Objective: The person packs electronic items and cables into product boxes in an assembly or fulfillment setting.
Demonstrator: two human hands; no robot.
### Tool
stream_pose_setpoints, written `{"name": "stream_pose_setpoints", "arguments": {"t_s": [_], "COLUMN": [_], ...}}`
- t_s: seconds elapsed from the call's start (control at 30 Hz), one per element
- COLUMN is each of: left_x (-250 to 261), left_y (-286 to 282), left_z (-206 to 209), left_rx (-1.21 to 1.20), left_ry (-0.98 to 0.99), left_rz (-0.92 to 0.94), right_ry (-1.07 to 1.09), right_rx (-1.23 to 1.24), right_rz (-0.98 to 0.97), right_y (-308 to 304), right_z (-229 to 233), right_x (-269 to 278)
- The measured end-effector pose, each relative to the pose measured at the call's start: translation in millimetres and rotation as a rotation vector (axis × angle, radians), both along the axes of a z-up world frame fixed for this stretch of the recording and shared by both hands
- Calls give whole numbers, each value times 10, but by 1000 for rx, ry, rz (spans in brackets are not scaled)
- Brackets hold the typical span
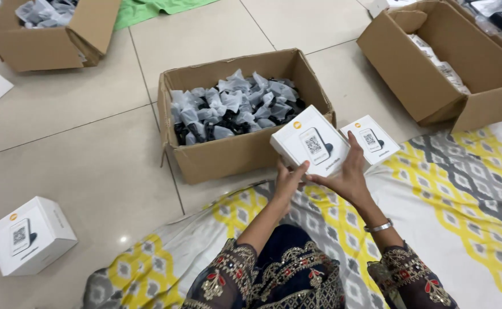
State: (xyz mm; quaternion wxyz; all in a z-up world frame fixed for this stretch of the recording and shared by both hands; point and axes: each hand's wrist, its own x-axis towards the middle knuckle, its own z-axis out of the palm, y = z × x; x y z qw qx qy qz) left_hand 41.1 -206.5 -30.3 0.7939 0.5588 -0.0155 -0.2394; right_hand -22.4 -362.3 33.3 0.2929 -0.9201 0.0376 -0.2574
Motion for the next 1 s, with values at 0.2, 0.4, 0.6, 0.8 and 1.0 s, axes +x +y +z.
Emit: {"name": "stream_pose_setpoints", "arguments": {"t_s": [0.2, 0.4, 0.6, 0.8, 1.0], "left_x": [137, 313, 291, 306, 448], "left_y": [-1251, -2046, -1555, -930, 440], "left_z": [-161, -798, -663, -636, -900], "left_rx": [220, 85, 164, 67, 120], "left_ry": [-90, -193, 32, 87, 26], "left_rz": [-81, -268, -452, -359, -160], "right_ry": [178, 390, 421, 39, -1], "right_rx": [-164, -51, -268, -245, -92], "right_rz": [-164, -256, -330, -1, 341], "right_y": [-1074, -2329, -1980, -165, 1266], "right_z": [-220, -705, -480, -31, -108], "right_x": [19, 288, 423, 216, -51]}}
